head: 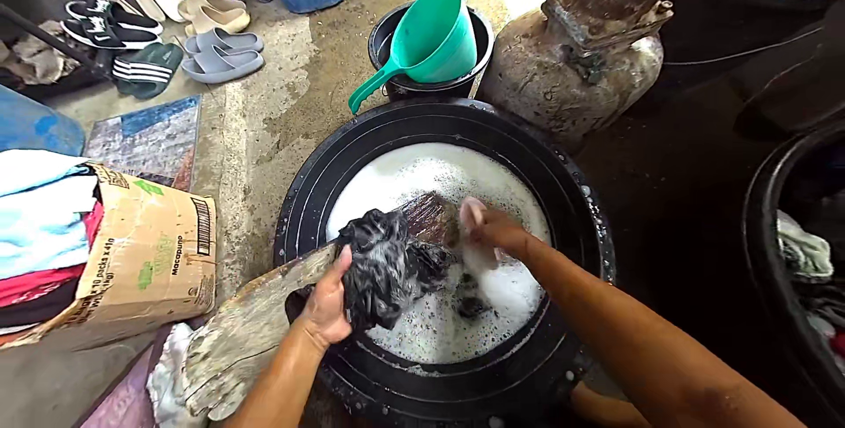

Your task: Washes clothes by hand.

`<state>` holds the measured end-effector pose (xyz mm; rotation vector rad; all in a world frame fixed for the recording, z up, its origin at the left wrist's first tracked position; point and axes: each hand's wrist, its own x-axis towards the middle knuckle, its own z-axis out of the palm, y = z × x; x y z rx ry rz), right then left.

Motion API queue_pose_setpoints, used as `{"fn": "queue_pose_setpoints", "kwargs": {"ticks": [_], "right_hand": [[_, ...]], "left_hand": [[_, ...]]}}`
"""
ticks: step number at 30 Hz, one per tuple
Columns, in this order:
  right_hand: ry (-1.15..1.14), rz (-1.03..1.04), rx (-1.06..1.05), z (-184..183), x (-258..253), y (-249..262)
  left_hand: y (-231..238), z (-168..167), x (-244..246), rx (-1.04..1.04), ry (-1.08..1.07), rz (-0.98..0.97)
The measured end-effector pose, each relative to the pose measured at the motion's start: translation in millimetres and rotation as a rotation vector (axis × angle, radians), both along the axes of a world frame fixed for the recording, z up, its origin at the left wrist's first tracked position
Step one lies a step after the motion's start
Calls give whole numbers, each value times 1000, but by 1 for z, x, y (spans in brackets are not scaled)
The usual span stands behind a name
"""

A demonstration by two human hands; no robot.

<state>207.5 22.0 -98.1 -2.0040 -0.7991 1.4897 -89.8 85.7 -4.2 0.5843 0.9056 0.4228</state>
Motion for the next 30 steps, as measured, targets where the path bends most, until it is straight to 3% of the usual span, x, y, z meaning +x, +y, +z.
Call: {"fn": "queue_pose_setpoints", "kwargs": {"ticks": [2, 5, 8, 10, 14, 17, 21, 25, 27, 30], "right_hand": [[4, 302, 100, 19, -15, 5], [-239, 641, 248, 13, -51, 4], [-276, 718, 134, 13, -63, 1], [-220, 706, 176, 25, -46, -1], [-96, 546, 134, 96, 22, 7], [-158, 357, 184, 118, 47, 26], [-467, 153, 191, 65, 45, 52], [-518, -160, 127, -14, 36, 14], [-476, -320, 19, -44, 30, -16], [-220, -455, -65, -49, 12, -25]], "left_hand": [[4, 37, 5, 121, -57, -31], [3, 87, 3, 330, -288, -56], [1, 114, -8, 524, -495, -72], [-2, 120, -26, 624, -488, -6], [-2, 108, -68, 731, -358, 173], [3, 77, -79, 602, -124, 329], [17, 17, -73, 406, 394, 389], [20, -18, -84, 421, 604, 340], [20, -22, -87, 410, 628, 345], [20, -22, -84, 393, 664, 386]]}}
